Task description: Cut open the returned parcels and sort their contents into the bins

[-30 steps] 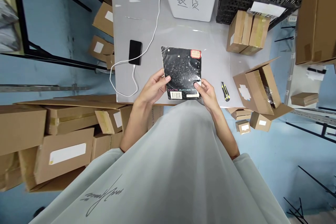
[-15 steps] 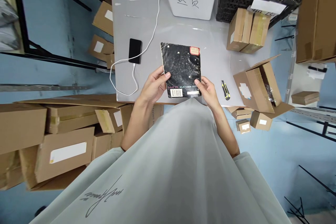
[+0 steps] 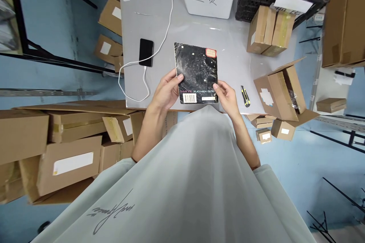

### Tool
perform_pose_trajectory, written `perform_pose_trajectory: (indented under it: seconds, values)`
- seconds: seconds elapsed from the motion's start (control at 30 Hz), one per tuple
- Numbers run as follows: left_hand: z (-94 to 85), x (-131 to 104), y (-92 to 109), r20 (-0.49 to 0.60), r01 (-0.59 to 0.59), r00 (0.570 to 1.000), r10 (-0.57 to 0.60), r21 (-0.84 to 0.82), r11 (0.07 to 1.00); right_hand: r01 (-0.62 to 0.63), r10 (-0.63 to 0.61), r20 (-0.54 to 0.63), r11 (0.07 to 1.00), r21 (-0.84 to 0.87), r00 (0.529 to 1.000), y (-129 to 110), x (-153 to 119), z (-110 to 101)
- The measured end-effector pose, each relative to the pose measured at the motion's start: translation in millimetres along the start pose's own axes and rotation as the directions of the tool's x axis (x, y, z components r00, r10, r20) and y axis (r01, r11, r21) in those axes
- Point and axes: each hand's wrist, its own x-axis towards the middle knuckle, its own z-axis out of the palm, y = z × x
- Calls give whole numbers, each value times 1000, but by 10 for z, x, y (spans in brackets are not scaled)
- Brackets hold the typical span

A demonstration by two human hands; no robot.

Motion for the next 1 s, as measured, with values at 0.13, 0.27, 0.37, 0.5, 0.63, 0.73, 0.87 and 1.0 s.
perform_pose_trajectory:
  seconds: [0.13, 0.27, 0.37, 0.5, 0.63, 0.73, 0.87, 1.0]
  values:
    - [75, 7, -9, -42, -55, 997, 58, 69, 996, 49, -51, -28, 995, -93, 998, 30, 17, 50]
    - [305, -70, -101, -26, -67, 997, 71, 134, 989, -2, 5, 138, 1000, -22, 990, 96, 97, 222]
    - [443, -138, -287, -14, -15, 1000, 17, 161, 987, -113, 99, 98, 983, 144, 990, 243, 190, 348]
    - [292, -75, -567, -123, -54, 989, 88, 253, 966, -243, 250, 16, 921, 304, 968, 428, 199, 337]
    - [-72, 48, -677, -230, 0, 971, 64, 269, 963, -339, 342, 48, 883, 326, 938, 449, 86, 203]
    - [-201, 49, -652, -111, 137, 986, -123, 131, 982, -360, 358, 68, 874, 328, 931, 431, 49, 136]
    - [-188, 9, -619, -32, 186, 982, -185, 49, 981, -380, 368, 100, 871, 312, 925, 459, 96, 79]
    - [-95, 56, -596, -112, 97, 990, -91, 56, 994, -343, 327, 106, 901, 264, 939, 539, 195, 44]
